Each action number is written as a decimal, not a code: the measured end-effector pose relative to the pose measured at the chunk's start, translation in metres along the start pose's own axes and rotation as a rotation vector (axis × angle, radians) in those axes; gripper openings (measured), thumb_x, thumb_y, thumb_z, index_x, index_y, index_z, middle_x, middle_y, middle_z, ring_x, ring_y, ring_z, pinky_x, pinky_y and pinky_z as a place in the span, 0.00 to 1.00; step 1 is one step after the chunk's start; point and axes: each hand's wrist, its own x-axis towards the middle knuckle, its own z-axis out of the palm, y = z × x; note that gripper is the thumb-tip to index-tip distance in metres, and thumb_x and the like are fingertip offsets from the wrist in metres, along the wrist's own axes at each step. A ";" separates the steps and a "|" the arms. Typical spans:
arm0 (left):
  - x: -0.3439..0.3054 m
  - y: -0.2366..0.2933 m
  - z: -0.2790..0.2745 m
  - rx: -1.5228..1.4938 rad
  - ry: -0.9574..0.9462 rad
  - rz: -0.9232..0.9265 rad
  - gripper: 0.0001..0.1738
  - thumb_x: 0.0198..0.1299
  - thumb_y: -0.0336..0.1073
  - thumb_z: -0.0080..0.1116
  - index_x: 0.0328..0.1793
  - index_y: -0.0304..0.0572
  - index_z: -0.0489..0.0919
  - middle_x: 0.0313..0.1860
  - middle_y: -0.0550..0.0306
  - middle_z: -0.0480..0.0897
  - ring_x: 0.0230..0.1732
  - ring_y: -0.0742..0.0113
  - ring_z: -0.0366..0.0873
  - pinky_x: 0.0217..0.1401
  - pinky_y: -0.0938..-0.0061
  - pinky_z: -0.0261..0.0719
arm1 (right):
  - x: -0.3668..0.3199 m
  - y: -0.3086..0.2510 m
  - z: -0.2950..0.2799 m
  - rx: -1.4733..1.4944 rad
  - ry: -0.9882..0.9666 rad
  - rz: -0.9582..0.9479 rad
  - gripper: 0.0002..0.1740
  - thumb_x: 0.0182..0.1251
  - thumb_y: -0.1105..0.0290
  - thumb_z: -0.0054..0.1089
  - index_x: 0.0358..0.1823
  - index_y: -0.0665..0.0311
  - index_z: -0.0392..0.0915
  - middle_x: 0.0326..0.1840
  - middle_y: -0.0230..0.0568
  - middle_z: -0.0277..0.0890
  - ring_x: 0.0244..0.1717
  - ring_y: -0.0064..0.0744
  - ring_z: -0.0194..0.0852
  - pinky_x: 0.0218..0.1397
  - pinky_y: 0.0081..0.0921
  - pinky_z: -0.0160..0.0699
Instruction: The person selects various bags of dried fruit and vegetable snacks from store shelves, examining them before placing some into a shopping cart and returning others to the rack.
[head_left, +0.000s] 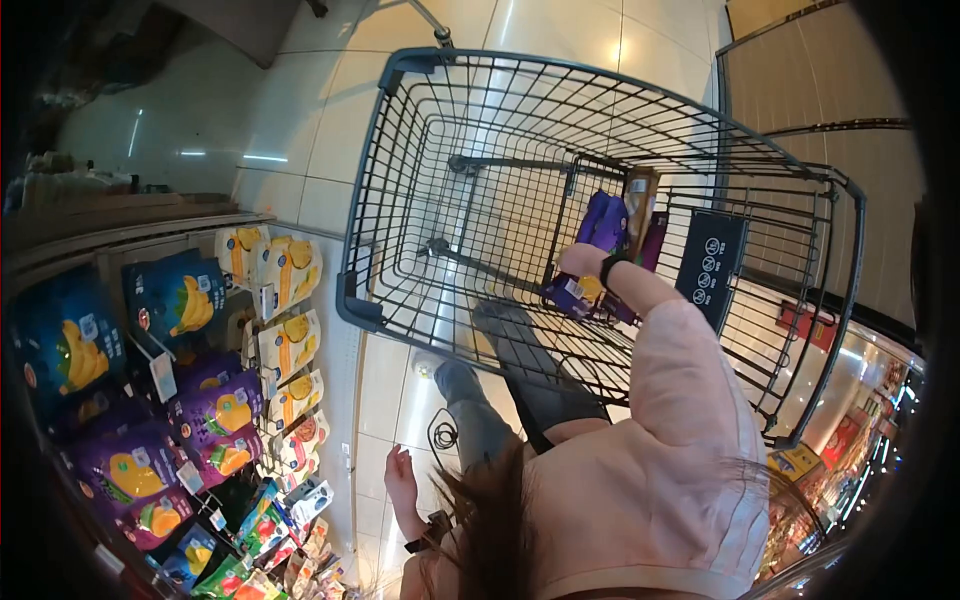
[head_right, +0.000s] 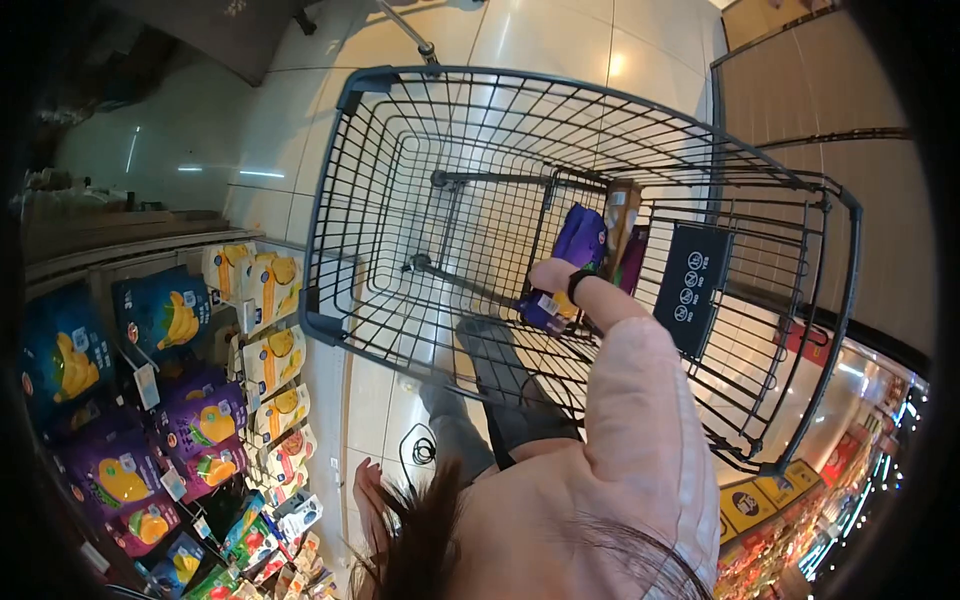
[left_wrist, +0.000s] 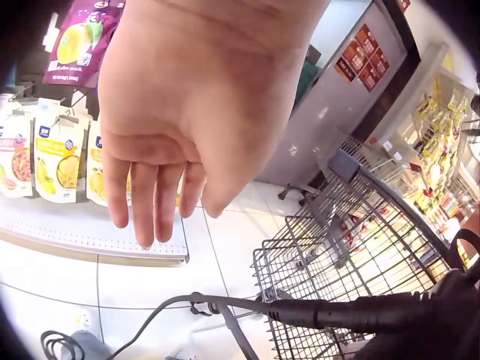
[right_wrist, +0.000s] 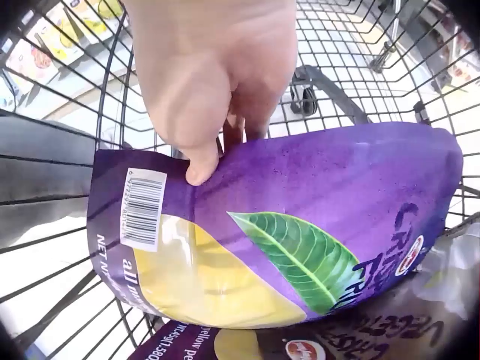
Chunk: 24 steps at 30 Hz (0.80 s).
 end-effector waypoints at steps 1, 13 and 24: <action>-0.002 0.010 -0.001 0.002 0.009 0.036 0.16 0.59 0.31 0.47 0.53 0.34 0.69 0.39 0.47 0.78 0.41 0.64 0.75 0.46 0.75 0.72 | -0.018 -0.002 -0.033 0.016 0.121 -0.081 0.07 0.45 0.73 0.54 0.26 0.65 0.78 0.34 0.41 0.75 0.42 0.42 0.71 0.44 0.30 0.72; -0.032 0.103 -0.062 0.173 0.170 0.402 0.15 0.61 0.33 0.45 0.50 0.32 0.72 0.43 0.45 0.77 0.45 0.62 0.76 0.49 0.75 0.71 | -0.179 -0.183 -0.290 0.710 1.542 0.116 0.04 0.51 0.78 0.52 0.30 0.69 0.73 0.34 0.44 0.71 0.37 0.42 0.69 0.39 0.27 0.67; -0.085 0.118 -0.146 -0.289 0.409 0.884 0.20 0.59 0.32 0.44 0.57 0.32 0.65 0.53 0.51 0.71 0.55 0.61 0.68 0.56 0.72 0.65 | -0.171 -0.438 -0.280 1.025 1.180 -0.650 0.08 0.55 0.76 0.52 0.36 0.70 0.71 0.35 0.43 0.71 0.39 0.32 0.71 0.42 0.23 0.69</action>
